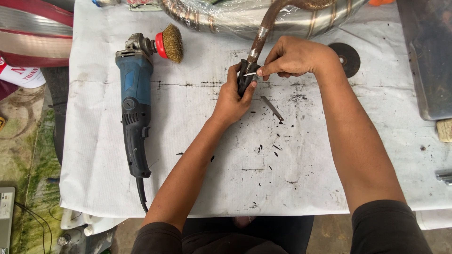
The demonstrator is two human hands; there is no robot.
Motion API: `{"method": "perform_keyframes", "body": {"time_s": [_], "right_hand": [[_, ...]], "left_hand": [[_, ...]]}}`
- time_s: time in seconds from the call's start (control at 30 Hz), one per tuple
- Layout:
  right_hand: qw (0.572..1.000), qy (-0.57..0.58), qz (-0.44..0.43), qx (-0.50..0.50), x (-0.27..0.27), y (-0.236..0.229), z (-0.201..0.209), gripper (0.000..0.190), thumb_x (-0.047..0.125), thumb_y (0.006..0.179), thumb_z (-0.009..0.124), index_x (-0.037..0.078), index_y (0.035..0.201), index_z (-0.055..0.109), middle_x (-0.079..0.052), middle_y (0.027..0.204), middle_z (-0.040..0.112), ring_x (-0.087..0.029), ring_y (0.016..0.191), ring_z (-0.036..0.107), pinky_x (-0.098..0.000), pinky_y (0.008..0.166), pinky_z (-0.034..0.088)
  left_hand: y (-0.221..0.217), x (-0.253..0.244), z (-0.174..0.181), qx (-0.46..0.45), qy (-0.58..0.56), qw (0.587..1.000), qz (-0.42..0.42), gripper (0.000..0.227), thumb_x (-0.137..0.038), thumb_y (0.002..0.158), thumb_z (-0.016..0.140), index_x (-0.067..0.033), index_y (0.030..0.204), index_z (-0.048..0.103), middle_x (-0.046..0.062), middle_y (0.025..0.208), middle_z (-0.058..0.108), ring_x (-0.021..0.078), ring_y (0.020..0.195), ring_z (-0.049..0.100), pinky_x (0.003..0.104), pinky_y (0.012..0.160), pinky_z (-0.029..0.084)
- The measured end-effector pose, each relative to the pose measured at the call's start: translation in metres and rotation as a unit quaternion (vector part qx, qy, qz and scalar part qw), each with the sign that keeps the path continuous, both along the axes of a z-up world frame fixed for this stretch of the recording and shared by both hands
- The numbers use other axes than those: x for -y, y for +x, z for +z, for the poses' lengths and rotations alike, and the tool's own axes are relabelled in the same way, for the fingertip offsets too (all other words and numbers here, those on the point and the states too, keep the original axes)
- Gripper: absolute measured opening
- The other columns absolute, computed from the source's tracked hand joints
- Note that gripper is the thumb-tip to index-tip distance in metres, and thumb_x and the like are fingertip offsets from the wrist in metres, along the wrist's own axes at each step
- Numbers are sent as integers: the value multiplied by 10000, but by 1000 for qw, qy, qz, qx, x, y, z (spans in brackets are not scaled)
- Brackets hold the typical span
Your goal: The person uses a screwdriver to pry and remove a black rubber grommet from a curved metal pipe. They then use a metal file to scrape and clean the surface of the pipe where the grommet was seated.
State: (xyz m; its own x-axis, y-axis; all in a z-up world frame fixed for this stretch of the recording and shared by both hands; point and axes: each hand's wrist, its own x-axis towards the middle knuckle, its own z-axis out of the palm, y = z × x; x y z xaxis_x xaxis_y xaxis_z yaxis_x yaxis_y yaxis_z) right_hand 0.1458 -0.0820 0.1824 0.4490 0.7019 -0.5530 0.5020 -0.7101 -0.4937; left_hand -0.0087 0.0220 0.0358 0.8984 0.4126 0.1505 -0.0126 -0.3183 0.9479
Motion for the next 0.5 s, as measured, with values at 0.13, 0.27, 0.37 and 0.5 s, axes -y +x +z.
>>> {"method": "perform_keyframes", "body": {"time_s": [0.13, 0.27, 0.37, 0.5], "right_hand": [[1000, 7, 2, -5, 0, 0, -2, 276, 360, 916, 770, 98, 857, 835, -57, 509, 467, -156, 465, 314, -316, 508, 248], [1000, 13, -1, -20, 0, 0, -1, 269, 339, 927, 765, 90, 851, 833, -58, 509, 462, -149, 452, 299, -308, 492, 239], [1000, 6, 0, 3, 7, -6, 10, 262, 367, 925, 757, 128, 872, 850, -43, 524, 442, -154, 494, 323, -312, 533, 252], [981, -133, 0, 139, 12, -33, 73, 449, 494, 971, 603, 162, 1218, 776, -43, 1254, 755, -284, 1073, 697, -454, 971, 489]], "left_hand": [[-2, 0, 1, -6, -9, 1000, 5, 514, -357, 988, 564, -106, 1388, 361, 43, 815, 650, 172, 636, 583, 334, 619, 493], [-4, 0, 6, 1, -4, 1000, 4, 523, -384, 987, 548, -103, 1387, 361, 82, 886, 686, 205, 675, 634, 353, 630, 513], [-3, 2, 7, 0, 4, 1000, 6, 556, -432, 983, 531, -117, 1405, 354, 104, 935, 713, 236, 708, 672, 369, 641, 525], [-1, 0, 5, -7, 1, 1000, 4, 513, -386, 992, 580, -154, 1402, 376, 63, 821, 648, 189, 622, 588, 345, 586, 484]]}}
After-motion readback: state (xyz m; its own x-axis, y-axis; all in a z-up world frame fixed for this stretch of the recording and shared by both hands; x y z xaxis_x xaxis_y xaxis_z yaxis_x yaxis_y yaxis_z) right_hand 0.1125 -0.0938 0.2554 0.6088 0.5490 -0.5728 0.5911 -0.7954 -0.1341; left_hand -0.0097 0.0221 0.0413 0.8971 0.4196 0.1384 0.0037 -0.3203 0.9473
